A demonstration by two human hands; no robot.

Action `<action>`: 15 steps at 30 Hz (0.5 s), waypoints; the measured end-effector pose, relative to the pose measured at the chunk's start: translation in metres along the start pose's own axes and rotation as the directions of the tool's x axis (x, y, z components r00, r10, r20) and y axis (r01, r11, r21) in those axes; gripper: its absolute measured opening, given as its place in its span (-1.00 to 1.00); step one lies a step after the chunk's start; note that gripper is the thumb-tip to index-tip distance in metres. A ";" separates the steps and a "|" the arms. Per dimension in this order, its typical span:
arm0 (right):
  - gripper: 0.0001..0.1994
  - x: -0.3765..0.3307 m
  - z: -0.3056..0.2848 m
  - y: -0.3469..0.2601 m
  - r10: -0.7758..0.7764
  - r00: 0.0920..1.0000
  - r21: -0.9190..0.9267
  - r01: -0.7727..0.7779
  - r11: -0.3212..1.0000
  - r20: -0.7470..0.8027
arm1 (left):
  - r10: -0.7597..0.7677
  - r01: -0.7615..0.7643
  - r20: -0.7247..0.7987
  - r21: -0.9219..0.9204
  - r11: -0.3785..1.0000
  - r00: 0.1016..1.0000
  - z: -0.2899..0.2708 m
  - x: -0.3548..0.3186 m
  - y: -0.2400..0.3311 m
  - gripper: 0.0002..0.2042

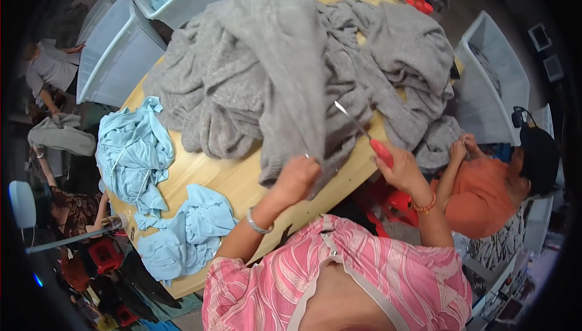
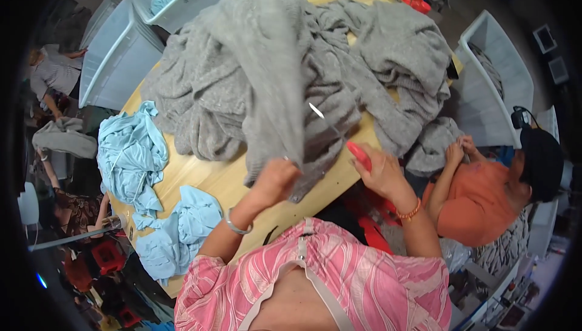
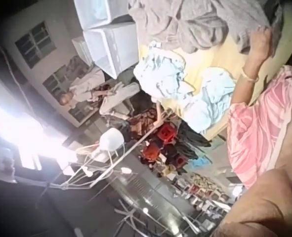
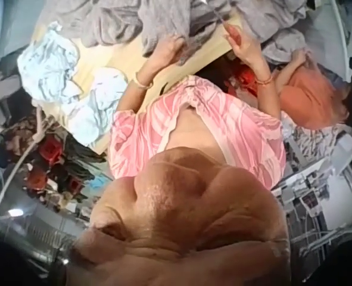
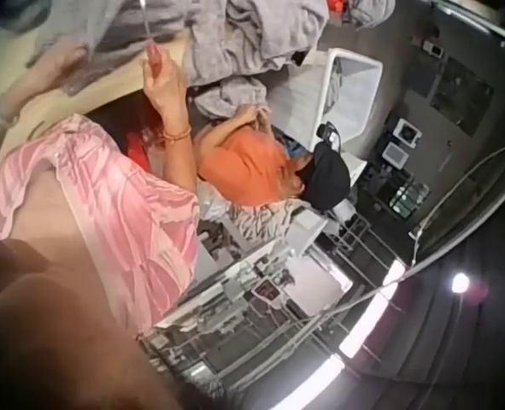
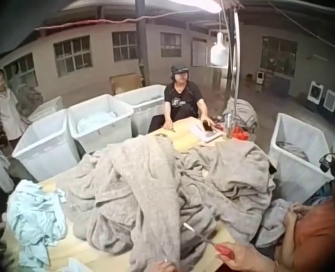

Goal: The recorder is using scissors to trim excess loose threads from knitted sweaters at a factory workbench.

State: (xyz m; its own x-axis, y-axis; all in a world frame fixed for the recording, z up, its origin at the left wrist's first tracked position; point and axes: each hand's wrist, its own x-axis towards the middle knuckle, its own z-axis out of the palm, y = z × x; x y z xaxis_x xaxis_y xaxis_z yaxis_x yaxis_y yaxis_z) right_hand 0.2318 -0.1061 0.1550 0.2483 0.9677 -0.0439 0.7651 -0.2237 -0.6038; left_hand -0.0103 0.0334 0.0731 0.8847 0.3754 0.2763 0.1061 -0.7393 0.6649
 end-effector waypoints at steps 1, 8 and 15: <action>-0.65 0.009 -0.003 -0.004 -0.022 1.000 -0.009 0.022 1.000 -0.017 | -0.055 0.058 0.172 -0.009 0.998 0.984 0.020 -0.014 0.001 -0.89; -0.49 0.059 0.027 -0.015 0.038 0.995 -0.001 -0.038 0.999 0.088 | -0.382 0.429 0.266 -0.147 0.891 0.885 0.074 -0.095 -0.002 -0.73; -0.41 0.092 0.116 0.018 0.014 0.996 -0.132 -0.025 0.991 -0.083 | -0.469 0.476 -0.082 0.176 0.861 0.879 0.094 -0.069 0.000 -0.32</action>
State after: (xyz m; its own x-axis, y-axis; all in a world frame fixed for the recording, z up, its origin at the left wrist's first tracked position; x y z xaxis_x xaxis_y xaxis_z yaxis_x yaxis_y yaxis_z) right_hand 0.1996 -0.0073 0.0477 0.3077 0.9514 0.0137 0.8303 -0.2615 -0.4921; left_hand -0.0283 -0.0455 -0.0111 0.6908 0.7230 -0.0124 0.5927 -0.5563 0.5825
